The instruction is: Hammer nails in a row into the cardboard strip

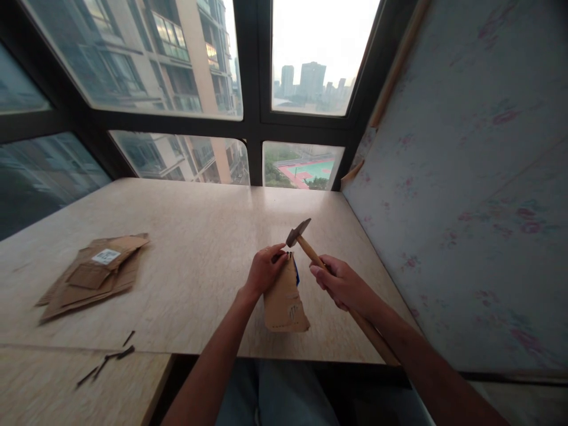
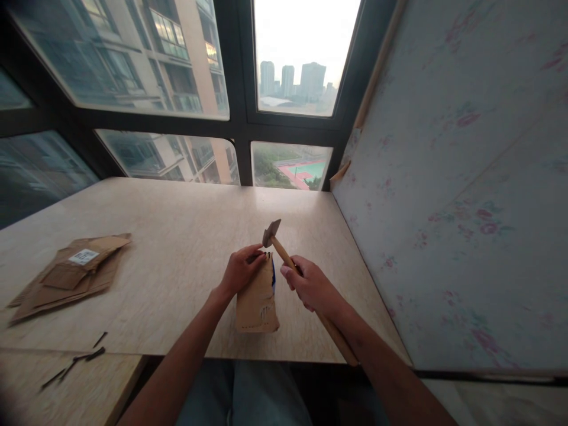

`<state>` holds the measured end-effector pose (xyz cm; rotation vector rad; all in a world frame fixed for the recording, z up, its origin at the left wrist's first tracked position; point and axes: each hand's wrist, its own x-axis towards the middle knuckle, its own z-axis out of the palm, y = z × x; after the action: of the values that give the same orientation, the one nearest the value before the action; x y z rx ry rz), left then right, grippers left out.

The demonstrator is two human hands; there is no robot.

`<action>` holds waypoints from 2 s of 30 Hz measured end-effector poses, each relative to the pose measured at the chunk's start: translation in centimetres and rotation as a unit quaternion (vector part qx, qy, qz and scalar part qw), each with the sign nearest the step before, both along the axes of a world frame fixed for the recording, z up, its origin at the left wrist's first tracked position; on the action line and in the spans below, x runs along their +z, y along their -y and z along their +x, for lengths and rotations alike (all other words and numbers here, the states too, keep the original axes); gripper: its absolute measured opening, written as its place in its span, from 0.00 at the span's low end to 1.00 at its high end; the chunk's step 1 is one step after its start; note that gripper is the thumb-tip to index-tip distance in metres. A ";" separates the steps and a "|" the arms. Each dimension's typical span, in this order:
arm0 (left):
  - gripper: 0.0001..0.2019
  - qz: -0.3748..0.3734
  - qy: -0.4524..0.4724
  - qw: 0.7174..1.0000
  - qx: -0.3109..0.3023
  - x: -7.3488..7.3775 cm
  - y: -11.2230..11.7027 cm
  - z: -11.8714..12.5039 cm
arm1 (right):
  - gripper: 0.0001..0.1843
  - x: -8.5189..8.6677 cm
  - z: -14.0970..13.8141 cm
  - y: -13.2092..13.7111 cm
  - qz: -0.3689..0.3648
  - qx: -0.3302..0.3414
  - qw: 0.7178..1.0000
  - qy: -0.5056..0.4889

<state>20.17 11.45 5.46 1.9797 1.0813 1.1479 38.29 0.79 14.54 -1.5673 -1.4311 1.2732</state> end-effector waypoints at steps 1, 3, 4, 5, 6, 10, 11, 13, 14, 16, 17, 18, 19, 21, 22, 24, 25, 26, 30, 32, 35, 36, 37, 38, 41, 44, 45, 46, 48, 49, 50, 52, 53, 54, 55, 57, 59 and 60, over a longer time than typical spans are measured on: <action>0.16 -0.009 0.006 1.000 -0.003 0.0 0.0 0.0 | 0.13 0.2 0.0 -0.1 -0.001 0.005 1.000 0.010; 0.18 -0.023 0.015 1.000 -0.009 0.0 -0.1 0.0 | 0.11 0.3 -0.1 -0.5 -0.010 0.017 0.999 0.047; 0.19 -0.028 0.018 0.999 -0.011 0.0 -0.1 0.0 | 0.10 0.2 -0.1 -0.7 -0.016 0.023 0.997 0.070; 0.19 -0.033 0.019 0.999 -0.012 0.0 -0.1 0.1 | 0.10 0.1 -0.1 -0.8 -0.021 0.030 0.995 0.094; 0.20 -0.037 0.019 0.999 -0.012 0.0 -0.2 0.1 | 0.09 0.0 0.0 -0.9 -0.021 0.034 0.993 0.112; 0.20 -0.041 0.020 0.999 -0.004 0.1 -0.1 0.1 | 0.09 -0.2 0.1 -1.2 0.022 0.029 0.991 0.125; 0.20 -0.041 0.021 0.999 -0.002 0.1 -0.1 0.1 | 0.09 -0.2 0.1 -1.2 0.033 0.027 0.991 0.124; 0.20 -0.041 0.022 0.999 -0.005 0.2 0.0 0.1 | 0.09 -0.2 0.1 -1.3 0.038 0.031 0.990 0.130; 0.20 -0.041 0.021 0.999 -0.008 0.2 0.0 0.1 | 0.09 -0.1 0.1 -1.4 0.032 0.037 0.990 0.136; 0.20 -0.042 0.018 0.999 -0.015 0.3 0.0 0.1 | 0.08 -0.1 0.1 -1.5 0.014 0.048 0.988 0.146; 0.20 -0.041 0.018 0.999 -0.016 0.3 0.0 0.1 | 0.08 -0.1 0.2 -1.5 0.011 0.050 0.988 0.147; 0.19 -0.041 0.018 0.999 -0.016 0.4 0.1 0.1 | 0.09 -0.1 0.2 -1.6 0.017 0.048 0.988 0.148; 0.19 -0.040 0.019 0.999 -0.014 0.4 0.1 0.1 | 0.09 -0.1 0.3 -1.6 0.030 0.045 0.987 0.151; 0.18 -0.039 0.021 0.999 -0.008 0.5 0.2 0.1 | 0.10 -0.2 0.4 -1.7 0.063 0.042 0.983 0.168; 0.18 -0.041 0.021 0.999 -0.008 0.5 0.2 0.1 | 0.09 -0.3 0.4 -1.8 0.074 0.048 0.979 0.184; 0.19 -0.044 0.017 0.999 -0.014 0.7 0.2 0.2 | 0.08 -0.5 0.5 -2.0 0.081 0.069 0.970 0.221; 0.19 -0.045 0.013 0.999 -0.017 0.7 0.3 0.1 | 0.08 -0.6 0.5 -2.1 0.084 0.078 0.965 0.235; 0.19 -0.046 0.009 0.999 -0.018 0.8 0.3 0.1 | 0.08 -0.7 0.6 -2.1 0.090 0.084 0.962 0.245; 0.19 -0.044 0.002 0.999 -0.013 0.8 0.3 0.1 | 0.09 -0.8 0.7 -2.2 0.120 0.078 0.959 0.244; 0.17 -0.044 0.004 0.999 -0.014 0.8 0.3 0.1 | 0.09 -0.8 0.8 -2.1 0.122 0.080 0.958 0.246; 0.14 -0.046 0.010 0.999 -0.025 0.7 0.3 0.1 | 0.09 -0.9 0.9 -1.8 0.119 0.096 0.956 0.249; 0.14 -0.044 0.013 0.999 -0.026 0.6 0.2 0.1 | 0.10 -0.9 0.9 -1.7 0.119 0.096 0.957 0.245; 0.14 -0.041 0.015 0.999 -0.024 0.5 0.2 0.1 | 0.10 -1.0 0.9 -1.6 0.118 0.089 0.959 0.240; 0.14 -0.034 0.015 0.999 -0.019 0.3 0.2 0.1 | 0.10 -1.1 0.8 -1.5 0.117 0.075 0.962 0.236; 0.16 -0.007 0.007 1.000 -0.001 0.0 0.1 0.1 | 0.09 -1.5 0.3 -1.0 0.099 0.018 0.968 0.229; 0.15 0.004 0.003 1.000 0.004 -0.2 0.1 0.0 | 0.12 -2.4 -0.3 -0.2 0.044 -0.017 0.978 0.201; 0.15 0.005 0.004 1.000 0.005 -0.2 0.1 0.0 | 0.12 -2.9 -0.6 0.1 0.018 -0.024 0.983 0.183; 0.15 0.005 0.005 1.000 0.006 -0.2 0.1 -0.1 | 0.13 -3.3 -0.8 0.5 -0.008 -0.032 0.986 0.162; 0.15 0.005 0.005 1.000 0.008 -0.2 0.1 -0.1 | 0.14 -4.2 -1.3 1.1 -0.035 -0.055 0.991 0.121; 0.15 0.004 0.004 1.000 0.009 -0.2 0.1 -0.1 | 0.15 -4.6 -1.5 1.4 -0.033 -0.071 0.991 0.104; 0.15 0.003 0.003 1.000 0.009 -0.2 0.1 -0.1 | 0.15 -5.0 -1.7 1.6 -0.025 -0.087 0.992 0.092; 0.16 0.002 0.001 1.000 0.008 -0.1 0.2 -0.1 | 0.16 -5.6 -2.3 1.8 -0.006 -0.118 0.990 0.078; 0.16 0.001 0.001 1.000 0.009 0.0 0.2 -0.1 | 0.16 -5.8 -2.5 1.9 -0.001 -0.130 0.989 0.074; 0.16 -0.001 0.001 1.000 0.009 0.0 0.2 -0.1 | 0.16 -6.0 -2.8 1.9 -0.001 -0.140 0.988 0.069; 0.16 -0.002 0.002 1.000 0.010 0.1 0.2 -0.1 | 0.17 -6.2 -3.1 1.9 -0.003 -0.148 0.987 0.063; 0.16 -0.005 0.007 1.000 0.012 0.1 0.2 -0.1 | 0.18 -6.5 -3.5 2.0 -0.009 -0.159 0.986 0.046; 0.16 -0.006 0.013 1.000 0.013 0.1 0.1 -0.1 | 0.18 -6.8 -4.0 2.1 -0.015 -0.169 0.985 0.030; 0.16 -0.007 0.016 1.000 0.013 0.0 0.1 -0.1 | 0.18 -7.0 -4.2 2.2 -0.019 -0.175 0.984 0.024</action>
<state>20.05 11.34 5.46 1.9362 1.0983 1.1778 34.06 -1.45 7.54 -1.7898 -1.1014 1.0642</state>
